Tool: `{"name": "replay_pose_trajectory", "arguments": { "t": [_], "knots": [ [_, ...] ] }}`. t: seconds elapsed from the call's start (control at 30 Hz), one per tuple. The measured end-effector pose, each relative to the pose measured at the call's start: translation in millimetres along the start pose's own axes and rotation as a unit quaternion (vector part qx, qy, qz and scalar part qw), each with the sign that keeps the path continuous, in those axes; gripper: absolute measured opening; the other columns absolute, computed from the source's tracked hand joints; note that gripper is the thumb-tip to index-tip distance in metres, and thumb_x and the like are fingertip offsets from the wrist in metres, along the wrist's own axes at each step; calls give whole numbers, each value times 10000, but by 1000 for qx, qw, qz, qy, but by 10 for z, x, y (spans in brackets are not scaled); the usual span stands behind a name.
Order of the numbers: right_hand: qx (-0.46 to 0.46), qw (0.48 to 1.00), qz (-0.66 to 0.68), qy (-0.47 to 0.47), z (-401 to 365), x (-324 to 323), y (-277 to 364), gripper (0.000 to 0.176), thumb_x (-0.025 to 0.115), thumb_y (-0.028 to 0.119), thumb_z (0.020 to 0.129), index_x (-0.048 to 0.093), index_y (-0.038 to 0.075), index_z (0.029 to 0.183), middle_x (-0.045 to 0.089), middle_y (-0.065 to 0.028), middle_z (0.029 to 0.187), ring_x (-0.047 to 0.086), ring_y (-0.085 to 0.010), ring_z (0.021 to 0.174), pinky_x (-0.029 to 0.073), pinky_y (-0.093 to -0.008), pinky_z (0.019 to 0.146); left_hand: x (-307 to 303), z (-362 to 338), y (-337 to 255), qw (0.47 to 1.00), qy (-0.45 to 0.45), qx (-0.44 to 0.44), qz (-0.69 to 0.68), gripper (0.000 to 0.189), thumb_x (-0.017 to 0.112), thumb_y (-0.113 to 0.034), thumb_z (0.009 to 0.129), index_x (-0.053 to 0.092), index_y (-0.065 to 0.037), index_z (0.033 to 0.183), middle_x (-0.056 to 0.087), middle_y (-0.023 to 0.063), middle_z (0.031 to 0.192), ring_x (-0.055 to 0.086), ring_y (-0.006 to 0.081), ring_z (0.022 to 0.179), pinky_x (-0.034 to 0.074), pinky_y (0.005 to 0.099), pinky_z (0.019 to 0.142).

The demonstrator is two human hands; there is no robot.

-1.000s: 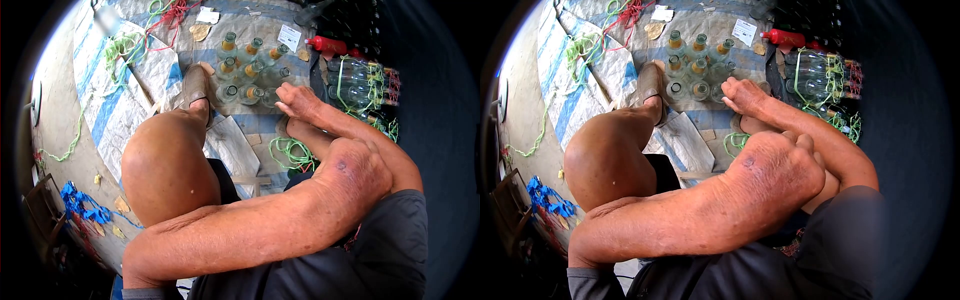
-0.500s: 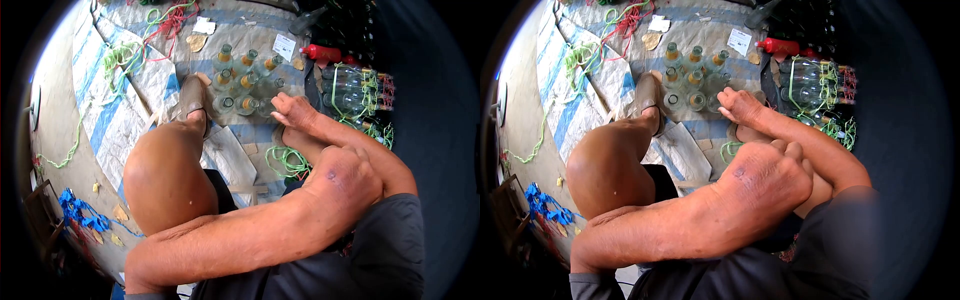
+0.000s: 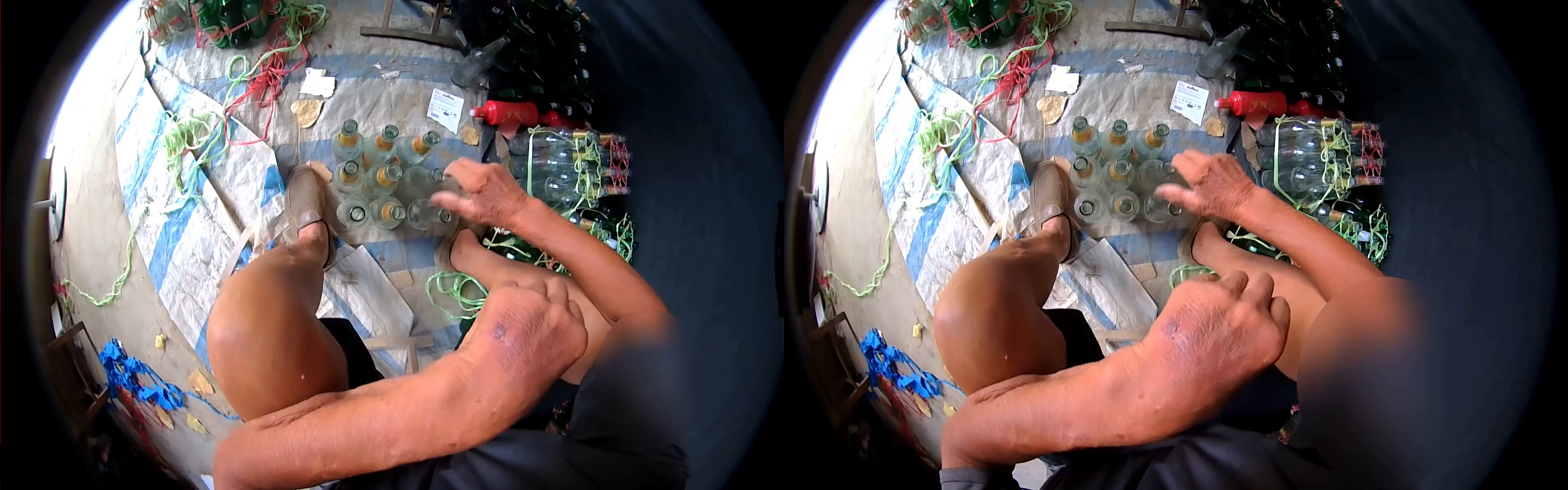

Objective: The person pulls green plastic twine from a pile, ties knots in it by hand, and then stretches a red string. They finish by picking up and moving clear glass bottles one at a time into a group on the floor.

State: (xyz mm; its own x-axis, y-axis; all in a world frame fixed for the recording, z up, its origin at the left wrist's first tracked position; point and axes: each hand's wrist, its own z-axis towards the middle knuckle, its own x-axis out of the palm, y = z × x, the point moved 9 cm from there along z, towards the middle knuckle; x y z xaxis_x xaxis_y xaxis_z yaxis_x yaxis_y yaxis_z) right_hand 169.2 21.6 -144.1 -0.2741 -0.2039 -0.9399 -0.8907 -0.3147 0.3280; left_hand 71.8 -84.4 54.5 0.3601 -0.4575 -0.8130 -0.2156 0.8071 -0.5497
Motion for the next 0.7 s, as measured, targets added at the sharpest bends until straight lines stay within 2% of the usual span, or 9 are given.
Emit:
{"name": "replay_pose_trajectory", "arguments": {
  "t": [0.03,0.13,0.2,0.23,0.33,0.37,0.47,0.63,0.7],
  "knots": [
    [-33,998,-57,-8,77,-34,-131,394,751,411,892,667,38,987,645,-194,958,671,-396,839,560,-445,730,1,0,7,1000,-1,-5,-4,190,720,-150,698,630,-54,836,631,59,820,672,186,783,511,300,568],
    [112,993,-7,-37,228,-349,-792,303,728,329,904,683,39,979,653,-189,980,670,-387,856,558,-448,751,16,-5,9,1000,1,-11,-16,159,692,-154,721,625,-60,830,613,53,812,658,188,775,504,305,595],
    [109,988,-46,-103,326,-465,-1285,297,692,357,914,636,69,964,647,-194,961,668,-425,865,544,-535,767,29,-6,7,1000,6,-8,-21,141,671,-159,736,621,-64,827,599,49,807,648,190,770,494,308,600],
    [138,981,-75,-118,390,-542,-1535,286,699,327,907,640,74,1026,640,-204,1025,665,-439,914,547,-536,801,42,-5,-3,1000,15,-7,-14,126,655,-172,746,617,-71,812,578,41,798,620,180,747,466,305,591],
    [189,959,-130,-165,643,-763,-2245,423,714,260,894,598,88,1263,578,-221,1262,631,-473,1094,542,-524,924,64,2,-2,998,37,-5,-52,152,671,-180,801,686,-40,858,600,47,792,580,183,732,413,305,579],
    [187,958,-136,-171,746,-811,-2433,488,712,239,893,557,98,1334,550,-216,1319,610,-468,1147,532,-517,958,-218,-10,6,998,48,11,36,131,642,-158,782,689,-53,845,629,88,828,596,213,779,462,313,581],
    [198,952,-152,-179,1085,-837,-2927,638,682,178,901,451,128,1493,467,-201,1498,555,-453,1282,492,-500,1055,-173,10,51,999,28,2,-41,128,642,-172,780,681,-55,817,614,89,814,582,211,764,447,313,599],
    [276,938,-154,-141,1517,-735,-3273,697,693,211,917,412,73,1540,403,-224,1576,429,-418,1431,390,-439,1175,-132,49,178,997,26,-36,-60,177,606,-212,827,643,-40,798,553,101,772,494,204,678,347,328,545],
    [284,936,-146,-145,1610,-660,-3341,672,701,201,917,442,79,1525,407,-223,1575,446,-418,1421,393,-436,1173,-98,59,218,997,20,-42,-56,172,609,-208,831,648,-43,803,554,104,772,492,203,672,343,328,540]
  ]
}}
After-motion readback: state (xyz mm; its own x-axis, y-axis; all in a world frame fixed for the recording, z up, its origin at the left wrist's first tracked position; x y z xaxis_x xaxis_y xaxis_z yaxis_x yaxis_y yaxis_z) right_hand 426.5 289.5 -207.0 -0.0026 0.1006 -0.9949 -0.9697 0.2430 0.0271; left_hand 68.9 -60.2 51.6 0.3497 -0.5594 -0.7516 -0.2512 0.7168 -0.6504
